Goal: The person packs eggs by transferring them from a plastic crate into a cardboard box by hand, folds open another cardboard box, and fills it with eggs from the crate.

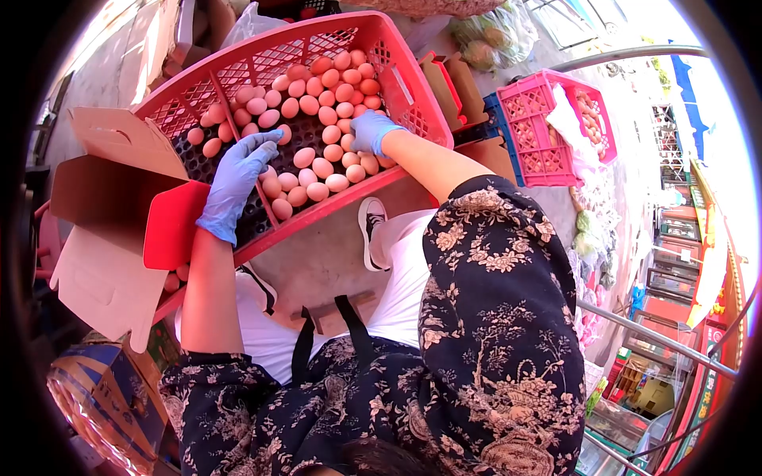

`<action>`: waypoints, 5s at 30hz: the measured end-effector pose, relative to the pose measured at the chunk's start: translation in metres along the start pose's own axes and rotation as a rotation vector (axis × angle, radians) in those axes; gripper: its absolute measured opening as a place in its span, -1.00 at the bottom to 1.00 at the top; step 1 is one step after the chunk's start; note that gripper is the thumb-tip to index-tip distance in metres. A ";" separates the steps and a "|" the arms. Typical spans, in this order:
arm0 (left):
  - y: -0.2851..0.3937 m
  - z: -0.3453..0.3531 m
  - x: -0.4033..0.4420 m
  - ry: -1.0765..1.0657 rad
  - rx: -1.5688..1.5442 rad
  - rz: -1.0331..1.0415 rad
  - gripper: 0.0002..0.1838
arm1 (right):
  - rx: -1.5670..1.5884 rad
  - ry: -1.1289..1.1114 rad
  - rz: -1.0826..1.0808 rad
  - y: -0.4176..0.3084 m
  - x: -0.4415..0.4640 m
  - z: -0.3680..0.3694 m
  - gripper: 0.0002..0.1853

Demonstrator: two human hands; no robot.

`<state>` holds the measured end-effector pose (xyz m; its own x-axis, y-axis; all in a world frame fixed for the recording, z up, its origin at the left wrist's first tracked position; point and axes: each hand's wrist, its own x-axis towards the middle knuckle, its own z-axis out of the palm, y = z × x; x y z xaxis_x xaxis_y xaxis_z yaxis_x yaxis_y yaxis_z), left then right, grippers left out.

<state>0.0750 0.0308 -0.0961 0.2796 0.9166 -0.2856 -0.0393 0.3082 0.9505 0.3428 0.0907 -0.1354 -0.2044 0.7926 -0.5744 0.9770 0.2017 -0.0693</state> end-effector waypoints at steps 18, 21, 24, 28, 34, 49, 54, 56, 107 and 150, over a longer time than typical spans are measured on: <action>0.006 0.003 -0.006 0.007 -0.020 0.008 -0.72 | -0.159 0.065 -0.109 -0.014 -0.001 0.004 -0.68; 0.008 -0.001 -0.005 -0.012 0.022 -0.009 -0.66 | -0.031 0.074 -0.120 -0.008 -0.001 0.008 -0.65; 0.004 -0.002 -0.006 -0.006 0.032 0.002 -0.66 | 0.001 0.003 -0.125 -0.010 0.002 0.006 -0.65; -0.001 -0.003 -0.003 -0.018 0.024 -0.018 -0.66 | -0.070 -0.044 -0.126 -0.014 0.001 0.000 -0.65; 0.002 0.000 -0.002 -0.029 -0.045 -0.042 -0.70 | 0.401 0.200 -0.173 0.021 0.007 -0.008 -0.50; 0.014 0.008 -0.007 -0.144 -0.782 -0.286 -0.62 | 0.456 -0.030 0.079 -0.016 -0.008 -0.079 -0.48; 0.011 -0.002 -0.007 -0.182 -0.772 -0.285 -0.58 | -0.121 -0.197 0.273 -0.007 0.006 -0.030 -0.36; 0.014 0.001 -0.008 -0.168 -0.771 -0.287 -0.58 | -0.184 -0.153 0.283 -0.014 0.011 -0.017 -0.34; 0.009 0.007 0.002 -0.054 -0.772 -0.363 -0.54 | -0.172 -0.174 0.327 0.009 0.001 -0.035 -0.64; 0.010 0.008 0.004 -0.103 -0.942 -0.121 -0.55 | 1.325 0.173 -0.339 -0.126 -0.071 -0.037 -0.29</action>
<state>0.0830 0.0354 -0.0869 0.4140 0.8519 -0.3208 -0.7481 0.5192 0.4133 0.2316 0.0301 -0.0560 -0.3517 0.8956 -0.2723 0.1857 -0.2184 -0.9580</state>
